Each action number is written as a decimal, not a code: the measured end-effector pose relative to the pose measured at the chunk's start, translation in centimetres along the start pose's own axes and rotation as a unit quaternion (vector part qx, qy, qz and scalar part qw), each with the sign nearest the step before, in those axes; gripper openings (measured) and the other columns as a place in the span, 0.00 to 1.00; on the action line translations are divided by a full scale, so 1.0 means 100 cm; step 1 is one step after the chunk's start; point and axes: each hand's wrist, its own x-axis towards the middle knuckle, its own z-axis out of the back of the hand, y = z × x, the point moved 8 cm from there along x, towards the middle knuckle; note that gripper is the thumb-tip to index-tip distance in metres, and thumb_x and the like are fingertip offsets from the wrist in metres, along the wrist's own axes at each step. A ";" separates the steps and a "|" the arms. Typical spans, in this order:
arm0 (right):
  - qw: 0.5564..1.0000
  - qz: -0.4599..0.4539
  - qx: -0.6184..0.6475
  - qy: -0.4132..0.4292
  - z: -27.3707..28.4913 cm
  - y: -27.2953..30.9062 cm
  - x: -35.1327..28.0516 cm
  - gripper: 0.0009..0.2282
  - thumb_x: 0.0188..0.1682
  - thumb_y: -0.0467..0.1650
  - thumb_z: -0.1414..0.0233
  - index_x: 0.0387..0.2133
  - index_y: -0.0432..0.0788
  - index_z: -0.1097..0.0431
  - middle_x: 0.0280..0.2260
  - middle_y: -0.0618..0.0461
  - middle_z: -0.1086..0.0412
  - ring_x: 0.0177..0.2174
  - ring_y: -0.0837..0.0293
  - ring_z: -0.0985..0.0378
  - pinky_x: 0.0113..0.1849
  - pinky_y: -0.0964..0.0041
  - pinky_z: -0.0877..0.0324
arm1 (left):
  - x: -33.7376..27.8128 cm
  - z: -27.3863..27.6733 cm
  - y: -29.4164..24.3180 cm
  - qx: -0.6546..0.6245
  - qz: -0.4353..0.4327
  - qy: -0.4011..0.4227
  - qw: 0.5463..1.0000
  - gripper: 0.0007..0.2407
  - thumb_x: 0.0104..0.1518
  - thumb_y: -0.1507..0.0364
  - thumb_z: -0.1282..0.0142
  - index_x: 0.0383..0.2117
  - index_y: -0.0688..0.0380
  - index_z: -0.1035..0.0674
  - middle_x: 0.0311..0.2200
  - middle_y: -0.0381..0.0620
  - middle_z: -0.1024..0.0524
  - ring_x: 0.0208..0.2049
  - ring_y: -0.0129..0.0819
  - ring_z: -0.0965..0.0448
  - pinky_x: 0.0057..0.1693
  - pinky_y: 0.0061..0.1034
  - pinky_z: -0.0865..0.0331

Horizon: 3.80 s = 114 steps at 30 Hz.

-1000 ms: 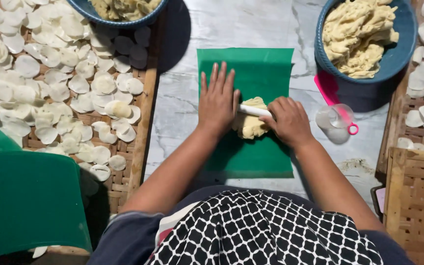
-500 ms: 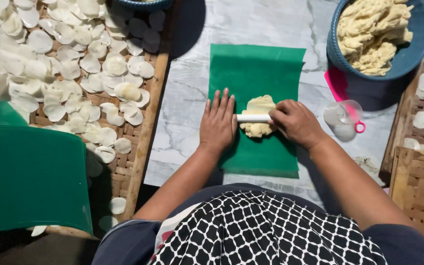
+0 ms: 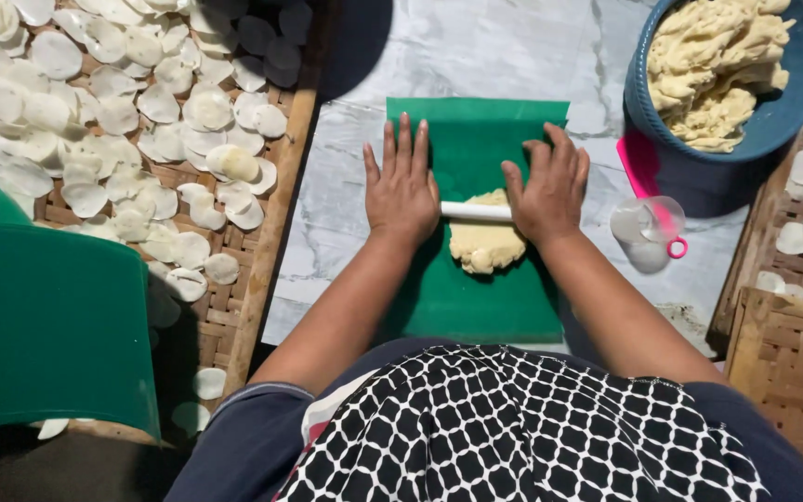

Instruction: Rolling out dough on a mat using a rolling pin

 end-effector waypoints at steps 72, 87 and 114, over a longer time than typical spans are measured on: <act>0.966 -0.170 0.005 0.194 0.016 0.019 -0.046 0.29 0.58 0.35 0.58 0.72 0.41 0.55 0.73 0.37 0.64 0.71 0.42 0.66 0.62 0.22 0.67 | -0.007 -0.018 -0.028 -0.024 -0.073 0.179 0.981 0.30 0.68 0.63 0.62 0.76 0.49 0.57 0.76 0.51 0.69 0.76 0.50 0.73 0.74 0.57 0.76; 0.988 -0.115 -0.054 0.087 0.007 0.007 -0.052 0.29 0.61 0.45 0.62 0.72 0.45 0.51 0.72 0.35 0.61 0.70 0.41 0.60 0.59 0.16 0.63 | 0.013 -0.029 -0.019 0.001 -0.063 0.137 0.989 0.30 0.70 0.57 0.63 0.75 0.51 0.56 0.76 0.50 0.68 0.76 0.46 0.73 0.75 0.60 0.74; 0.988 0.027 -0.099 -0.111 0.025 0.020 -0.057 0.20 0.62 0.38 0.53 0.18 0.48 0.37 0.22 0.53 0.38 0.24 0.50 0.33 0.27 0.56 0.39 | 0.020 0.022 -0.036 0.057 -0.086 0.018 0.995 0.28 0.72 0.62 0.56 0.75 0.55 0.49 0.75 0.51 0.63 0.76 0.45 0.66 0.74 0.57 0.75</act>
